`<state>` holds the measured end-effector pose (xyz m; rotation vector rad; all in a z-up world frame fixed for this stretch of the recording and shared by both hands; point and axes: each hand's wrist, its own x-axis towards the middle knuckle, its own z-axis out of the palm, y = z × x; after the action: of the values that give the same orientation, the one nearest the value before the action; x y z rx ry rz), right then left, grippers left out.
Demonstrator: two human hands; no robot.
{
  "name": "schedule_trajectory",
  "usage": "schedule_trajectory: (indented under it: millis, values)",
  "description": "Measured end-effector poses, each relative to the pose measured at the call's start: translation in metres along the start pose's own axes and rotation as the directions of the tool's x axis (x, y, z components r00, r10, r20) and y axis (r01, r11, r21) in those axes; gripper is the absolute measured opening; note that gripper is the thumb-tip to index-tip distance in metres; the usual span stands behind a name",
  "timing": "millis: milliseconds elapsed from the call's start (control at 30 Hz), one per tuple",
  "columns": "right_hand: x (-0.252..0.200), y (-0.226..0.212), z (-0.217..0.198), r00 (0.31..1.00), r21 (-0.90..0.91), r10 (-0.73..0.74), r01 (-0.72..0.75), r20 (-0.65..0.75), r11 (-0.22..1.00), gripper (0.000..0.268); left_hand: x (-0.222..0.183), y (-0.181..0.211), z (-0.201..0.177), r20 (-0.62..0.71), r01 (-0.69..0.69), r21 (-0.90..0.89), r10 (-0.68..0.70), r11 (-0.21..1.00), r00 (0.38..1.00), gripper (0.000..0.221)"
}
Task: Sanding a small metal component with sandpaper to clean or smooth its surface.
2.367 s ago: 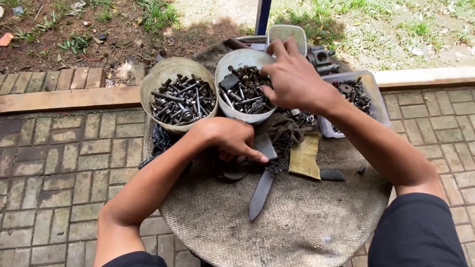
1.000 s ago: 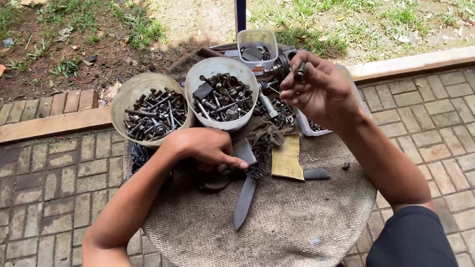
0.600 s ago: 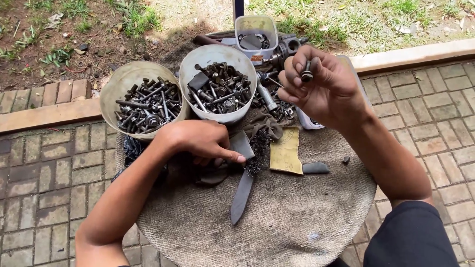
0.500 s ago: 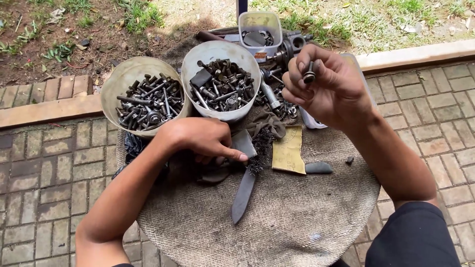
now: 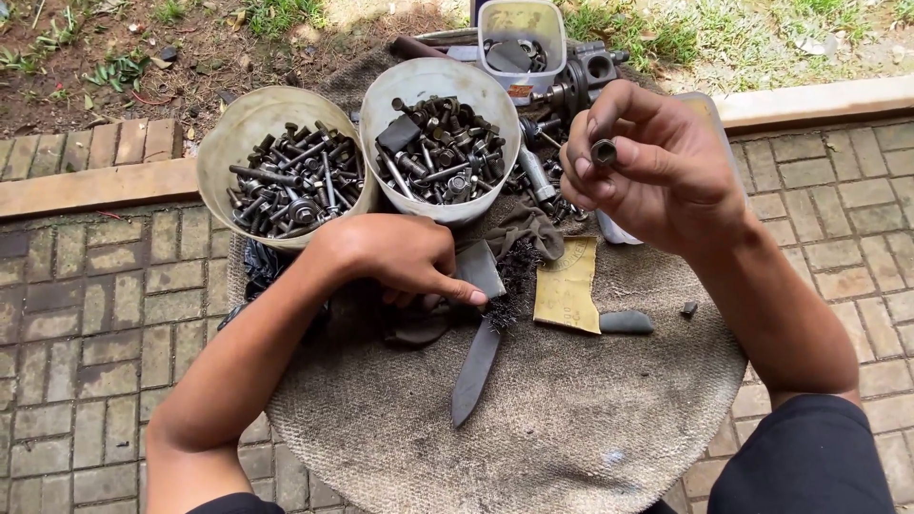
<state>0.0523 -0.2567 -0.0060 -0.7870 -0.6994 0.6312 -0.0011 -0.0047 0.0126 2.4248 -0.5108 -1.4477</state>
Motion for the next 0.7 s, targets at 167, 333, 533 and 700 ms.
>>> schedule_trajectory:
  millis: [167, 333, 533, 700]
  values:
    - [-0.0004, -0.0001, 0.001, 1.0, -0.001, 0.012, -0.012, 0.007, 1.0, 0.015, 0.0012, -0.0006, -0.0001, -0.005, -0.013, 0.024, 0.013, 1.0, 1.0, 0.065]
    - [0.0008, 0.0016, 0.0011, 1.0, 0.006, 0.008, -0.008, 0.01, 1.0, 0.016, -0.0006, -0.0005, -0.0001, -0.012, 0.003, 0.013, -0.003, 1.0, 1.0, 0.065]
    - [-0.0014, 0.0024, 0.0015, 1.0, 0.004, 0.016, -0.016, -0.013, 1.0, 0.016, -0.0009, 0.0013, -0.0003, -0.006, 0.013, -0.002, -0.013, 1.0, 1.0, 0.064]
    - [-0.0002, 0.002, 0.0018, 1.0, -0.036, 0.018, -0.018, -0.001, 0.999, 0.016, 0.0014, -0.0011, 0.0004, 0.005, -0.002, 0.001, 0.002, 1.0, 1.0, 0.064]
